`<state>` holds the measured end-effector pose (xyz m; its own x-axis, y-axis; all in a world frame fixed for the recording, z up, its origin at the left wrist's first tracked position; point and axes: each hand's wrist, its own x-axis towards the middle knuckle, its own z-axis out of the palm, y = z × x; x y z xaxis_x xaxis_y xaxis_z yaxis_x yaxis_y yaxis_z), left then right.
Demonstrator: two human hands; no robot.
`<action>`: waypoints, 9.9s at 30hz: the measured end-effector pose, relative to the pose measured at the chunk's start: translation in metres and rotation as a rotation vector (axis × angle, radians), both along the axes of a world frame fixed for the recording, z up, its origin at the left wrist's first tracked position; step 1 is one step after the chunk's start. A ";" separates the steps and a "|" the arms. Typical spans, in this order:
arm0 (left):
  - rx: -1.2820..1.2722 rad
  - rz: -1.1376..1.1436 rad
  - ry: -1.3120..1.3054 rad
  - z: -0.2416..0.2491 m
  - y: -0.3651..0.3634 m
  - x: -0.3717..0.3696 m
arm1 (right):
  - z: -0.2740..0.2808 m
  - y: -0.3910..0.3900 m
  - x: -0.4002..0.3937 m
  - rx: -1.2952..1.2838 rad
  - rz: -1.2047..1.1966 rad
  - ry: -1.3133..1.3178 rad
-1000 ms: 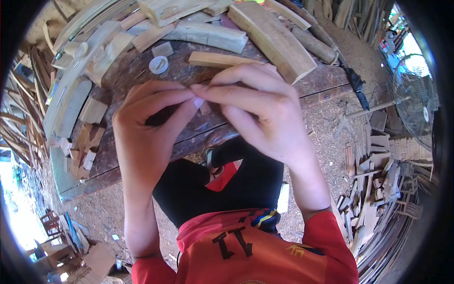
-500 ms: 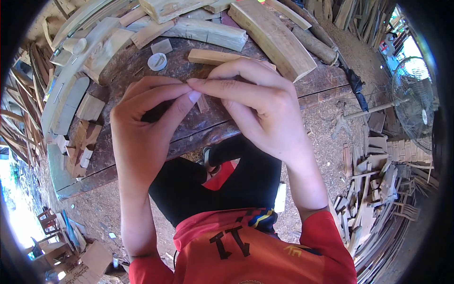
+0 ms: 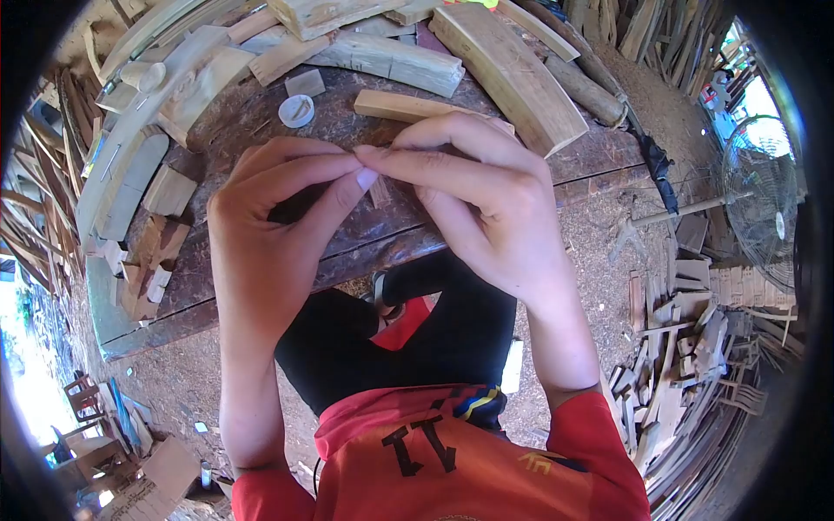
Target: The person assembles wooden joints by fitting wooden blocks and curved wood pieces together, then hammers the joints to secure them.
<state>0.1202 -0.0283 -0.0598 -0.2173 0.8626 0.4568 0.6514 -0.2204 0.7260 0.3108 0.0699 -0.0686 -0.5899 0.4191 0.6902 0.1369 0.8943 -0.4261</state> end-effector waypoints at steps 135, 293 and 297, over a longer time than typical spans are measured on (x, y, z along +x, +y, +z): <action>0.244 0.007 0.089 -0.005 -0.005 -0.003 | 0.125 0.036 -0.131 0.126 0.105 -0.402; 0.029 0.007 0.046 -0.005 0.000 0.001 | 0.049 -0.046 0.130 -0.211 -0.357 -0.404; 0.004 0.007 0.036 -0.004 -0.001 0.000 | 0.032 -0.045 0.133 -0.249 -0.414 -0.108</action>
<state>0.1204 -0.0293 -0.0635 -0.2066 0.8591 0.4683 0.6789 -0.2188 0.7009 0.4442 0.0252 -0.0370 -0.4012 0.7780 0.4835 0.5144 0.6281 -0.5838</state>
